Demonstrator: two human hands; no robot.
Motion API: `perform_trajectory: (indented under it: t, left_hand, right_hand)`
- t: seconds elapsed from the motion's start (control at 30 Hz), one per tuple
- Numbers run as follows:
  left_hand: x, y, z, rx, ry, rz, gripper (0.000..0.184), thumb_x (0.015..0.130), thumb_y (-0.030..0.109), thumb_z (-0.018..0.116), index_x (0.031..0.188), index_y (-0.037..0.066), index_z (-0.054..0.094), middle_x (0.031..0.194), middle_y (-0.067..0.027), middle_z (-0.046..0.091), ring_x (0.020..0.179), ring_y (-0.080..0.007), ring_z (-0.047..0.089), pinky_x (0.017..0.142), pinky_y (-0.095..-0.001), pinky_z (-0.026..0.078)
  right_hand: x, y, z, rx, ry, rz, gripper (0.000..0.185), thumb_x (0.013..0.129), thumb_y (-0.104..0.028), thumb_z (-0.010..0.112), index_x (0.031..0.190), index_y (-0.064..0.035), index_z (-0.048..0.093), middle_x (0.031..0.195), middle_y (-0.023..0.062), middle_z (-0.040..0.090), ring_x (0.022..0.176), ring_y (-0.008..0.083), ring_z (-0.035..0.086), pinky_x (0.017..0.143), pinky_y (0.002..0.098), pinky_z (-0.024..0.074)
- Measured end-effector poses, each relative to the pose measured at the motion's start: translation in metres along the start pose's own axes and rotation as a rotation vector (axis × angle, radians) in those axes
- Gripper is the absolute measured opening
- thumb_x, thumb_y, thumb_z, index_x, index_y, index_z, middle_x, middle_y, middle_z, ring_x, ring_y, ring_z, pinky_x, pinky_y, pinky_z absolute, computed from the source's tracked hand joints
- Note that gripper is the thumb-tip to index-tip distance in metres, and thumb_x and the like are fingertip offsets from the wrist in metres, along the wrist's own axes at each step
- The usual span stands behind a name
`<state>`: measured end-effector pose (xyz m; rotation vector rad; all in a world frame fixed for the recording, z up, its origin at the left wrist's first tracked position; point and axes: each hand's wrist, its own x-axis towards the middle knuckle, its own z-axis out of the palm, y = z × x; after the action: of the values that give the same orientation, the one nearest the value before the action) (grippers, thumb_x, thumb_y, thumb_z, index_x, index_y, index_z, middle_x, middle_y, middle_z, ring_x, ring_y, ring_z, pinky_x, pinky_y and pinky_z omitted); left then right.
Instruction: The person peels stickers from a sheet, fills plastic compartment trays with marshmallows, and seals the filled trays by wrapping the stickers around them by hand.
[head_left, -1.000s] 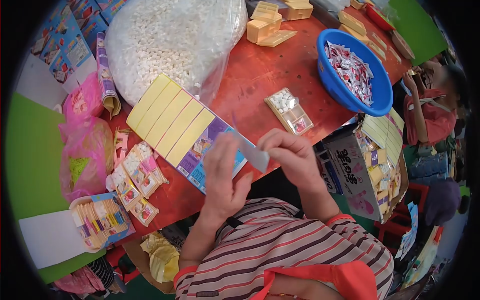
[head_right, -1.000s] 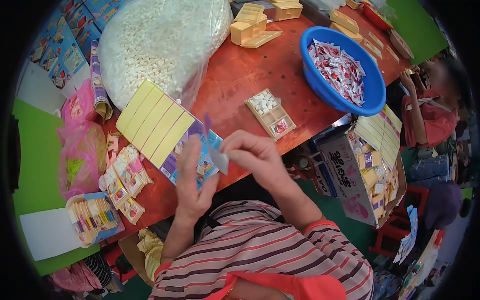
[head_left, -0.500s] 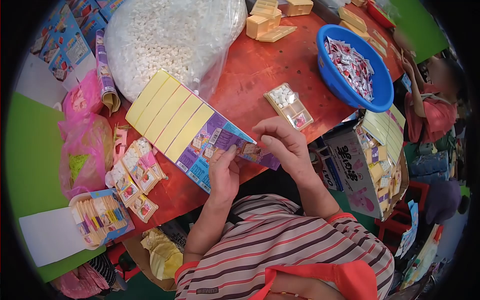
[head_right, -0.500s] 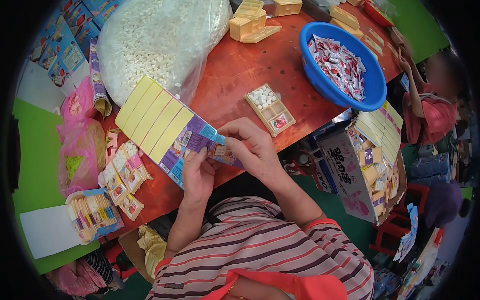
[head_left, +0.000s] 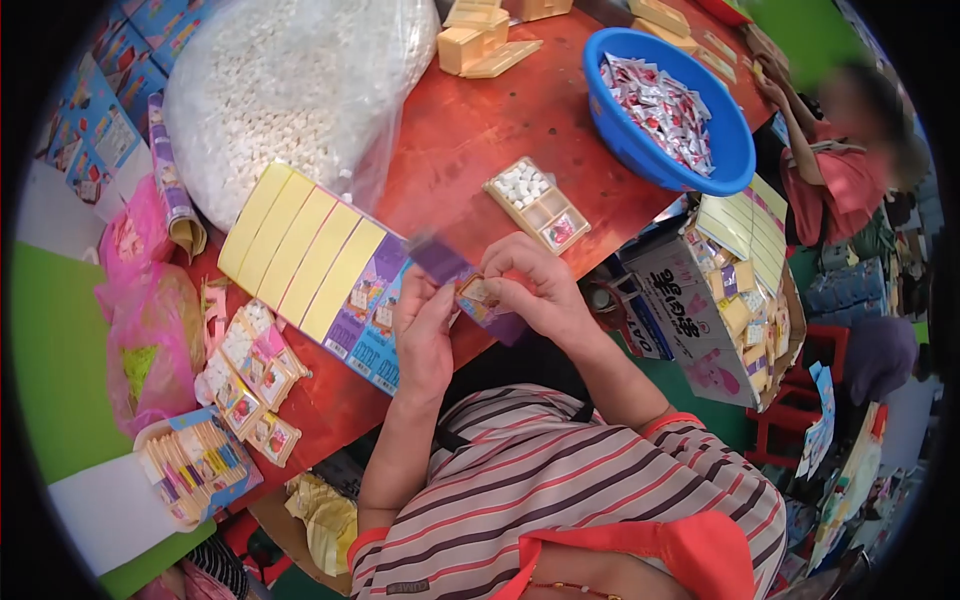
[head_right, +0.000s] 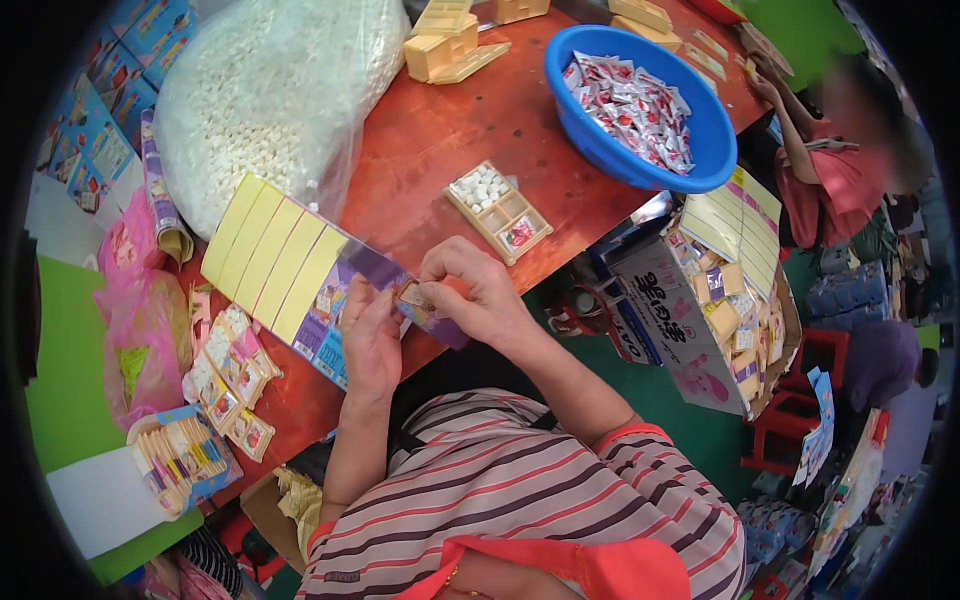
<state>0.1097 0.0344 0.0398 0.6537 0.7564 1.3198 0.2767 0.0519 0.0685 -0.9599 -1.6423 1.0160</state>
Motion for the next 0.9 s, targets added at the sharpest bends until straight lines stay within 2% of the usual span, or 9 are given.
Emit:
perform_trajectory:
  t: [0.07, 0.2, 0.23, 0.37, 0.53, 0.63, 0.73, 0.83, 0.9]
  left_hand:
    - [0.000, 0.008, 0.022, -0.128, 0.014, -0.042, 0.023, 0.094, 0.009, 0.051, 0.114, -0.002, 0.058, 0.107, -0.0075, 0.064, 0.098, -0.0139, 0.061, 0.091, -0.0282, 0.046]
    - [-0.012, -0.015, 0.019, 0.111, -0.090, -0.219, 0.029, 0.093, 0.009, 0.050, 0.121, 0.001, 0.057, 0.107, -0.0040, 0.063, 0.089, -0.0088, 0.060, 0.079, -0.0224, 0.047]
    - [-0.009, -0.021, 0.017, 0.184, -0.133, -0.191, 0.029, 0.098, 0.017, 0.048, 0.120, 0.002, 0.057, 0.105, -0.0033, 0.063, 0.086, -0.0070, 0.059, 0.072, -0.0207, 0.046]
    - [-0.006, -0.025, 0.022, -0.005, -0.167, -0.198, 0.039, 0.104, 0.035, 0.041, 0.118, 0.002, 0.057, 0.102, -0.0032, 0.064, 0.086, -0.0079, 0.060, 0.073, -0.0222, 0.046]
    - [-0.005, -0.028, 0.042, 0.115, -0.135, -0.226, 0.025, 0.100, 0.021, 0.047, 0.114, 0.001, 0.057, 0.097, -0.0017, 0.063, 0.082, -0.0067, 0.058, 0.074, -0.0213, 0.045]
    - [-0.001, -0.030, 0.037, 0.253, -0.182, -0.163, 0.017, 0.097, 0.014, 0.052, 0.105, 0.001, 0.060, 0.088, 0.0015, 0.062, 0.077, -0.0044, 0.053, 0.070, -0.0200, 0.042]
    - [-0.002, -0.023, 0.039, 0.427, -0.199, -0.166, 0.016, 0.097, 0.015, 0.054, 0.097, 0.002, 0.063, 0.081, 0.0027, 0.058, 0.074, -0.0021, 0.048, 0.067, -0.0186, 0.039]
    - [0.001, -0.019, 0.041, 0.695, -0.217, -0.106, 0.011, 0.093, 0.011, 0.056, 0.091, 0.002, 0.062, 0.076, -0.0023, 0.060, 0.068, -0.0096, 0.054, 0.063, -0.0253, 0.041]
    - [0.005, -0.021, 0.042, 1.138, -0.441, 0.346, 0.006, 0.086, 0.009, 0.060, 0.086, 0.003, 0.062, 0.076, -0.0081, 0.061, 0.070, -0.0226, 0.058, 0.068, -0.0341, 0.042]
  right_hand:
    - [-0.008, 0.003, 0.001, 0.149, 0.079, 0.057, 0.007, 0.086, -0.006, 0.064, 0.088, 0.0001, 0.060, 0.101, 0.0081, 0.057, 0.094, 0.0155, 0.055, 0.084, 0.0288, 0.0444]
    - [-0.018, 0.009, 0.000, 0.238, 0.225, 0.049, 0.005, 0.087, -0.002, 0.063, 0.091, 0.0014, 0.061, 0.108, 0.0083, 0.056, 0.099, 0.0140, 0.054, 0.088, 0.0277, 0.0428]
    - [-0.020, 0.012, -0.001, 0.189, 0.237, 0.014, 0.006, 0.087, -0.001, 0.063, 0.092, 0.0017, 0.062, 0.109, 0.0086, 0.056, 0.101, 0.0140, 0.054, 0.089, 0.0277, 0.0424]
    - [-0.027, 0.019, -0.014, 0.175, 0.331, 0.022, 0.007, 0.088, 0.000, 0.062, 0.094, 0.0022, 0.063, 0.111, 0.0090, 0.056, 0.104, 0.0144, 0.053, 0.092, 0.0287, 0.0413]
    - [-0.032, 0.023, -0.022, 0.183, 0.376, 0.036, 0.008, 0.089, -0.002, 0.061, 0.096, 0.0025, 0.063, 0.112, 0.0089, 0.056, 0.105, 0.0150, 0.053, 0.095, 0.0292, 0.0394]
    - [-0.035, 0.021, -0.032, 0.063, 0.390, 0.043, 0.013, 0.087, -0.003, 0.062, 0.100, 0.0014, 0.063, 0.111, 0.0099, 0.057, 0.104, 0.0166, 0.054, 0.094, 0.0300, 0.0401]
    - [-0.041, 0.013, -0.056, -0.628, 0.494, 0.020, 0.030, 0.081, -0.006, 0.064, 0.111, -0.0020, 0.063, 0.114, 0.0147, 0.058, 0.107, 0.0275, 0.055, 0.096, 0.0353, 0.0385]
    - [-0.044, -0.017, -0.074, -0.860, 0.533, -0.022, 0.037, 0.076, -0.007, 0.067, 0.113, -0.0033, 0.063, 0.120, 0.0147, 0.057, 0.112, 0.0301, 0.053, 0.099, 0.0405, 0.0359]
    - [-0.044, -0.047, -0.078, -1.059, 0.316, -0.207, 0.044, 0.070, -0.010, 0.071, 0.113, -0.0047, 0.063, 0.125, 0.0136, 0.056, 0.118, 0.0293, 0.051, 0.102, 0.0450, 0.0323]
